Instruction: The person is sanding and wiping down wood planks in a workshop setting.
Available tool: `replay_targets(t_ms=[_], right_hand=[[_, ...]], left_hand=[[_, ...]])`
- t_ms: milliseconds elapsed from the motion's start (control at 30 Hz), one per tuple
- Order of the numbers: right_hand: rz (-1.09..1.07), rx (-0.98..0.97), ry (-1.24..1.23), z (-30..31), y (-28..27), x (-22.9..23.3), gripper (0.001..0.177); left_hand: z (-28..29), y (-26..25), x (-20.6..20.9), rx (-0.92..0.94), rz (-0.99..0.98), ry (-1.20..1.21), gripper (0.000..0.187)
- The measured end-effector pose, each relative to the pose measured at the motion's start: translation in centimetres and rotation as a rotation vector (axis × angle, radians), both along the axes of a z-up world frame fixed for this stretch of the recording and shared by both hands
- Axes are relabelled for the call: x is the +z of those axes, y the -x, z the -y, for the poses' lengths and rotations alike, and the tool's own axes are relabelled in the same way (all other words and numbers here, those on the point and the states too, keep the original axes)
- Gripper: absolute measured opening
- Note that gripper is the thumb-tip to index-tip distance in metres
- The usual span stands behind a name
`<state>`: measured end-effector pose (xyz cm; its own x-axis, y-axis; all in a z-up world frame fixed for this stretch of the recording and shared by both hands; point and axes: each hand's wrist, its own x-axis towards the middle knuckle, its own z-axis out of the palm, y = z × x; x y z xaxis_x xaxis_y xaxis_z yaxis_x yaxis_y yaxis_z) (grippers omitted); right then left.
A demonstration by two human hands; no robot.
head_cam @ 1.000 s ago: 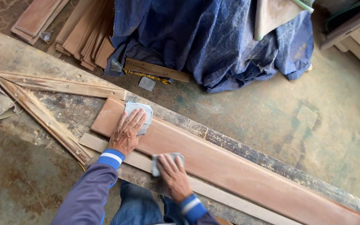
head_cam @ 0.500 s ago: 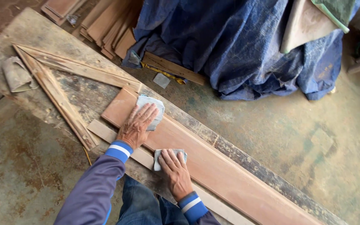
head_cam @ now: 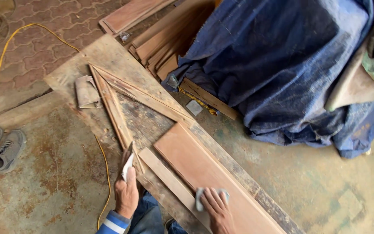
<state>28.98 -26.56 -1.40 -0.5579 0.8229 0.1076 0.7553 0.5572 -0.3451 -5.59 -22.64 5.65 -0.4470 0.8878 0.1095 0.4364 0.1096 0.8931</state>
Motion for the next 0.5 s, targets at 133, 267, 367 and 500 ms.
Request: replay_targets(t_ms=[133, 267, 367, 500], right_hand=[[-0.076, 0.068, 0.1, -10.7, 13.6, 4.7, 0.064], [-0.134, 0.073, 0.084, -17.0, 21.2, 4.8, 0.057], [-0.131, 0.083, 0.105, -17.3, 20.6, 5.5, 0.054], [-0.044, -0.042, -0.046, -9.4, 9.5, -0.8, 0.057]], left_hand=[[-2.6, 1.0, 1.8, 0.008, 0.195, 0.024, 0.053], [-4.4, 0.9, 2.8, -0.075, 0.183, -0.055, 0.051], [-5.0, 1.9, 3.0, -0.098, 0.092, -0.054, 0.048], [-4.8, 3.7, 1.6, -0.16, -0.059, -0.054, 0.049]])
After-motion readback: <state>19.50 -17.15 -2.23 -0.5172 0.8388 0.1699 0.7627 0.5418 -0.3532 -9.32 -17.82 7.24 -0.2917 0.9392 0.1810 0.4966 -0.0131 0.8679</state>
